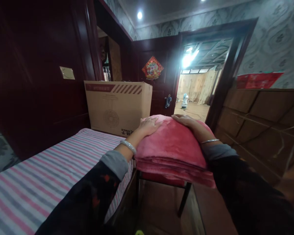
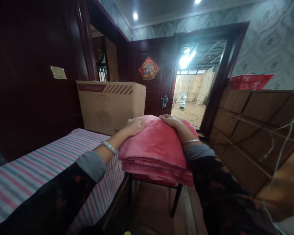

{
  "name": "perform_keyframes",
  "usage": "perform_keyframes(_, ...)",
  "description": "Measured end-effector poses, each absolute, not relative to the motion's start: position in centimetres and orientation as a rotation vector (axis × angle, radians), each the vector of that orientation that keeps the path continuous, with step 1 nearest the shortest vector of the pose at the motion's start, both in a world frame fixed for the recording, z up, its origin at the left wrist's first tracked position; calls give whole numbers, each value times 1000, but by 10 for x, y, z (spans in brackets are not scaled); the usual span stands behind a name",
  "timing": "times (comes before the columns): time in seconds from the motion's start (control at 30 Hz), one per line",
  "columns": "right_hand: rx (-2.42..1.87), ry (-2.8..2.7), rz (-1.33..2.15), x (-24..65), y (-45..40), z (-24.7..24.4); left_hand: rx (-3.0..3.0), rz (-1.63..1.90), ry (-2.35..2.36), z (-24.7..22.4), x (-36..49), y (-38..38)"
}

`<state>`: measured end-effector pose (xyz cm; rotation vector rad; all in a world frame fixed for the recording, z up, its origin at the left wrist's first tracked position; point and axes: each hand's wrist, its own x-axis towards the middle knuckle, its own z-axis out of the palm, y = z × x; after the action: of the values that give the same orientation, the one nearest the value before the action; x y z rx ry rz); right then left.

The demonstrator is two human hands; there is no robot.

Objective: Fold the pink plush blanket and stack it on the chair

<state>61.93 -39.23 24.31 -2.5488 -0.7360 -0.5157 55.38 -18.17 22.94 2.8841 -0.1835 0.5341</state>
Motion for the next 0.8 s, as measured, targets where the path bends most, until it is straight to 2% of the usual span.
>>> perform_keyframes(0.13, -2719, -685, -587, 609, -374, 258, 2905, 650, -277, 233, 525, -188)
perform_keyframes(0.3, -2853, -943, -699, 575, -366, 230, 2920, 526, -319, 213, 509, -208)
perform_keyframes(0.5, -2853, -935, -773, 579, -370, 211, 2950, 600, -312, 196, 507, -212)
perform_keyframes(0.8, -2836, -690, -743, 601, -444, 202, 2920, 544, -312, 202, 505, -211)
